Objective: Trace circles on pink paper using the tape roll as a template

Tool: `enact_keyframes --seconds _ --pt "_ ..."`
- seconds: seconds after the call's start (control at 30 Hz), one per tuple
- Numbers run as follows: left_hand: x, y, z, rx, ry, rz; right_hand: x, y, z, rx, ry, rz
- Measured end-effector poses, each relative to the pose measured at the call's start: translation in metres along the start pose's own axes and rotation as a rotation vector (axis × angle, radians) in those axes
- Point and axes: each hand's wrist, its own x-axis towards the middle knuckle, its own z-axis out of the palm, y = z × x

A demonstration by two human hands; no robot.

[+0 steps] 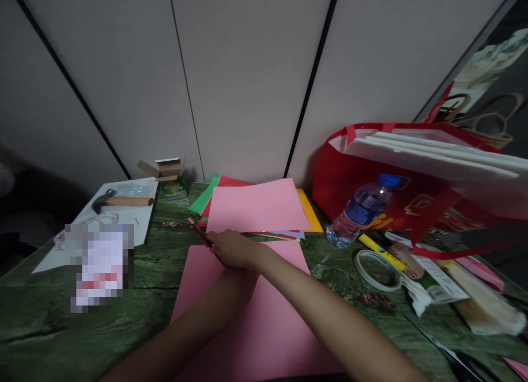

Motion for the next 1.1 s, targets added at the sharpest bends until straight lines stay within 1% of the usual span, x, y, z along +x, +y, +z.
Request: enact_keyframes --seconds 0.07,0.23,0.43,0.57,0.73,0.83,0.93,1.03,1.1 --pt "-0.001 -0.001 -0.008 0.023 -0.042 0.035 0.004 0.005 0.0 0.024 0.031 0.027" --pt "-0.003 -0.003 -0.027 0.078 -0.097 0.104 0.009 0.017 -0.002 0.103 0.097 0.094" --pt "0.0 0.0 -0.029 0.198 -0.186 0.105 0.011 0.037 -0.001 0.145 0.268 0.153" --pt "0.001 0.0 -0.033 0.215 -0.227 0.114 0.01 0.051 -0.002 0.167 0.377 0.185" --pt "0.003 -0.001 -0.041 0.228 -0.263 0.122 -0.001 0.067 -0.003 0.228 0.477 0.224" --pt "0.003 0.0 -0.041 0.232 -0.252 0.12 -0.014 0.078 -0.005 0.276 0.541 0.25" --pt "0.001 -0.001 -0.038 0.222 -0.209 0.114 -0.039 0.087 -0.007 0.346 0.611 0.276" --pt "-0.001 -0.004 -0.038 0.188 -0.171 0.136 -0.08 0.095 -0.004 0.46 0.702 0.309" --pt "-0.001 -0.005 -0.041 0.14 -0.144 0.13 -0.114 0.097 0.002 0.662 0.876 0.383"
